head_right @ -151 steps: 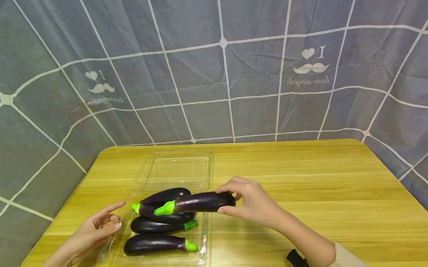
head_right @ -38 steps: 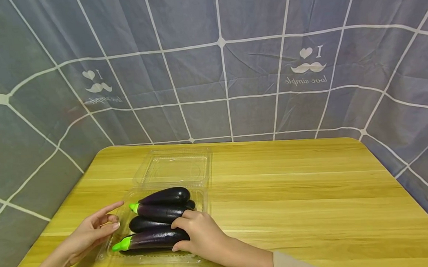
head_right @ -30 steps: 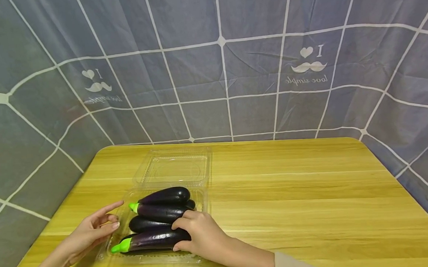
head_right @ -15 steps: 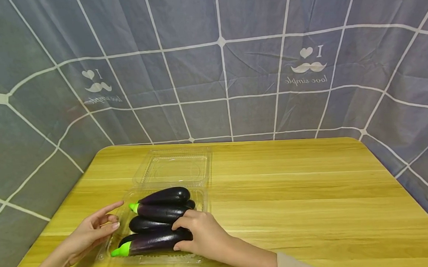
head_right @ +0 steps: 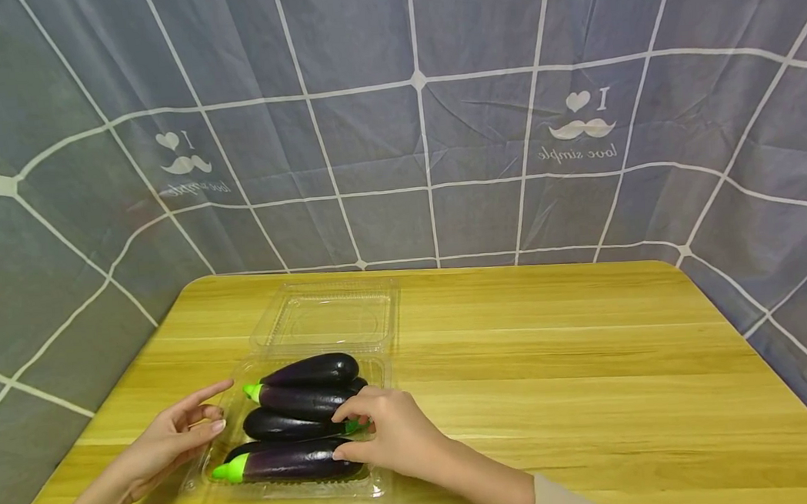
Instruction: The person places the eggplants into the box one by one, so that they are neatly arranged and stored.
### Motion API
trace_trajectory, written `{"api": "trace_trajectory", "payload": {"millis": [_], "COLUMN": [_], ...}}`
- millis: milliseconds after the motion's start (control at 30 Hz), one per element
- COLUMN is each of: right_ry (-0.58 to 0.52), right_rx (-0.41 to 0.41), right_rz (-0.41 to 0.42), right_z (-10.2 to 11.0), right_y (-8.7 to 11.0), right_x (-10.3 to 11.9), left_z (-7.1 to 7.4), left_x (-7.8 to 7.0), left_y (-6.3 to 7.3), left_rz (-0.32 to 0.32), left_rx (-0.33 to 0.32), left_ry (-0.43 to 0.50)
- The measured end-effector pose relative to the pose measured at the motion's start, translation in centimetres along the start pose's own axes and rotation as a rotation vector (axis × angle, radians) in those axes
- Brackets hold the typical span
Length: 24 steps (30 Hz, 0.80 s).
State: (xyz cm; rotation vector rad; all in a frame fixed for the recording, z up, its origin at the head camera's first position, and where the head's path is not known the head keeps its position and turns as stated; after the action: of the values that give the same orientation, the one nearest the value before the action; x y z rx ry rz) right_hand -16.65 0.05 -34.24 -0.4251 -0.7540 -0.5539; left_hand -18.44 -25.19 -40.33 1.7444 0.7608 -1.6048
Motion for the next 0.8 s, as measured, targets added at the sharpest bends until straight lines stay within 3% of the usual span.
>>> {"api": "trace_trajectory", "payload": {"millis": [500, 800], "right_ry": [-0.125, -0.099], "right_rx": [-0.089, -0.187], "right_rz": [-0.113, -0.183], "right_z": [3.1, 4.7], "right_y": [0.1, -0.1], "right_x": [-2.0, -4.4], "left_z": [0.1, 0.1], "left_x": [0.1, 0.1], "left_y": [0.0, 0.1], "left_rz": [0.006, 0.007], "left_rx": [-0.006, -0.009], "left_ry": [0.002, -0.004]}}
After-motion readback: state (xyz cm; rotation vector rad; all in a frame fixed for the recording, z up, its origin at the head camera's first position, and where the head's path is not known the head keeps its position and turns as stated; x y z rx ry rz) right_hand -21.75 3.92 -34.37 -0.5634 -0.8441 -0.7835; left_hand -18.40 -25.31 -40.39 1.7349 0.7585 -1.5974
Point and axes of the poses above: each hand's wrist, its own y-axis away from the middle knuckle, its own z-axis out of the back of the hand, x = y × z, the point moved 9 cm from there along -y, towards the middle knuckle, and after that the axes turned 14 degrees about x, right-handed, at the moved point
